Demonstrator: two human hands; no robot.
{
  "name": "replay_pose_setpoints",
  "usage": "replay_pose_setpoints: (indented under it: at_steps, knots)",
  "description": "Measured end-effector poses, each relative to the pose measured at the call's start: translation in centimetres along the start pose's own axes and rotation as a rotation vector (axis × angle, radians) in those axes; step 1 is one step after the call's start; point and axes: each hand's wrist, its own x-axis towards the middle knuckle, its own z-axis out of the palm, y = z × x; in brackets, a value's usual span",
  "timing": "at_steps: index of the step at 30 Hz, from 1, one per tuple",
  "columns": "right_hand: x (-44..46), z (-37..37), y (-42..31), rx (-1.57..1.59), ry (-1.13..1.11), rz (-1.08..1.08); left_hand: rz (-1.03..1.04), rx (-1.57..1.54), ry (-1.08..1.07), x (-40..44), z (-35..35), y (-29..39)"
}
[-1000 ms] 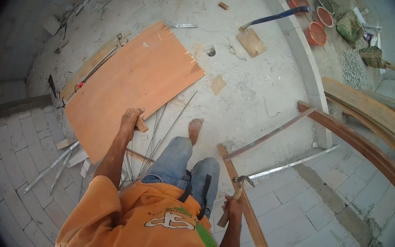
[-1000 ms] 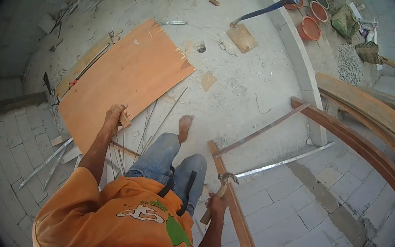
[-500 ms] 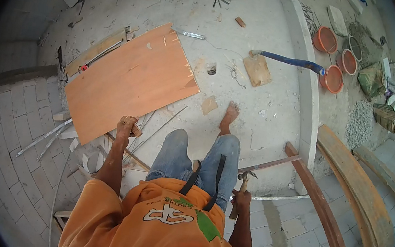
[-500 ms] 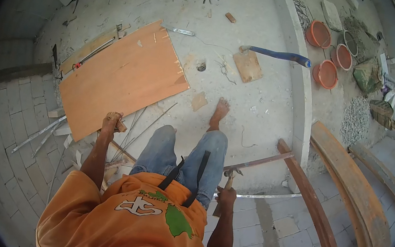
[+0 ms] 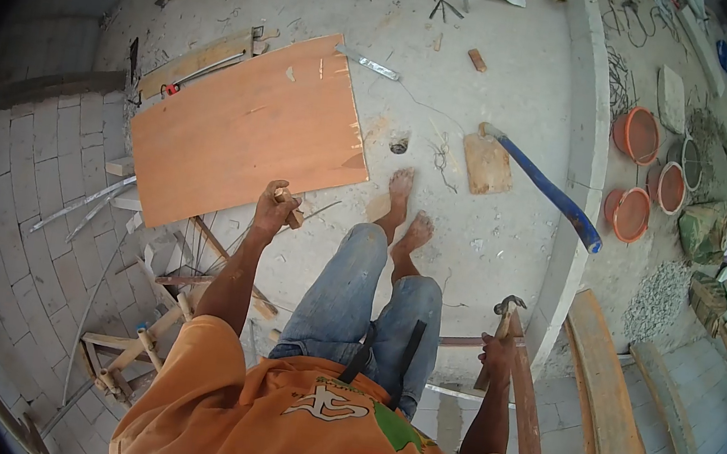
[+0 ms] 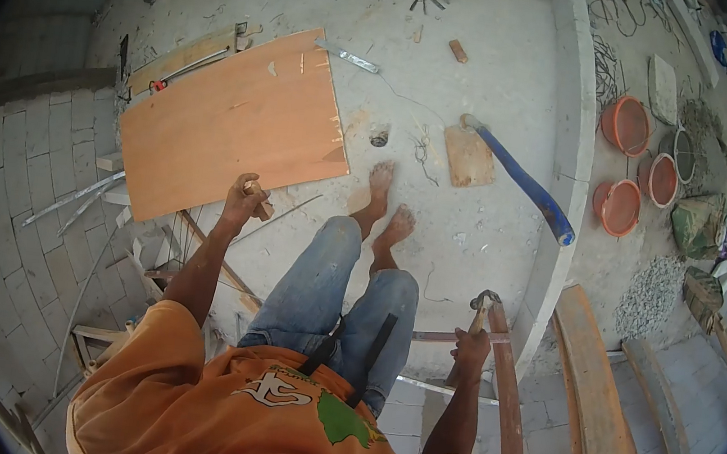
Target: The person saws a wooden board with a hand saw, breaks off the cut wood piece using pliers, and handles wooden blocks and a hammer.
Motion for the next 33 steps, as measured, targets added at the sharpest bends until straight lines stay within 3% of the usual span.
replay_pose_setpoints:
  at_steps: [2,4,7,10,11,17,19,22,23,26,27,30,32,33]
  knots:
    - [2.1,-0.2,-2.0,-0.027,-0.006,0.007,0.032,0.055,0.036,3.0,2.2,0.8]
    - [4.6,-0.1,-4.8,-0.257,-0.058,0.087,0.045,0.083,0.033,6.9,4.2,2.0]
    - [11.1,1.4,-5.5,-0.297,-0.02,0.009,0.007,0.067,0.061,12.8,6.7,2.8]
    - [16.0,2.9,-10.9,-0.526,0.008,0.028,-0.022,0.054,-0.056,19.3,8.2,2.4]
    - [18.9,3.4,-10.8,-0.716,0.066,-0.097,-0.039,0.046,-0.071,21.7,8.9,2.2]
    - [36.6,7.9,-13.3,-0.88,0.17,-0.256,-0.048,-0.256,-0.06,35.0,12.5,-1.7]
    - [42.5,9.6,-12.8,-0.904,0.237,-0.425,-0.012,-0.351,-0.088,39.7,13.5,-4.6]
    - [48.7,11.6,-13.3,-0.912,0.354,-0.868,0.045,-0.478,-0.144,45.7,15.1,-8.2]
    - [50.2,12.0,-13.7,-1.033,0.375,-0.834,0.047,-0.511,-0.159,47.5,15.9,-9.3]
    - [58.5,13.0,-11.6,-1.372,0.7,-1.1,0.056,-0.547,-0.183,52.2,17.9,-12.1]
    - [60.3,13.3,-12.2,-1.208,0.579,-0.957,0.068,-0.559,-0.181,53.6,18.6,-12.7]
    - [64.5,15.0,-12.9,-0.9,0.544,-0.95,0.118,-0.552,-0.212,57.5,20.8,-14.8]
    - [66.0,15.3,-13.6,-0.944,0.48,-0.799,0.078,-0.441,-0.199,59.7,22.0,-15.9]
    - [65.7,15.9,-14.8,-0.946,0.46,-0.753,0.094,-0.237,-0.18,60.3,21.9,-16.4]
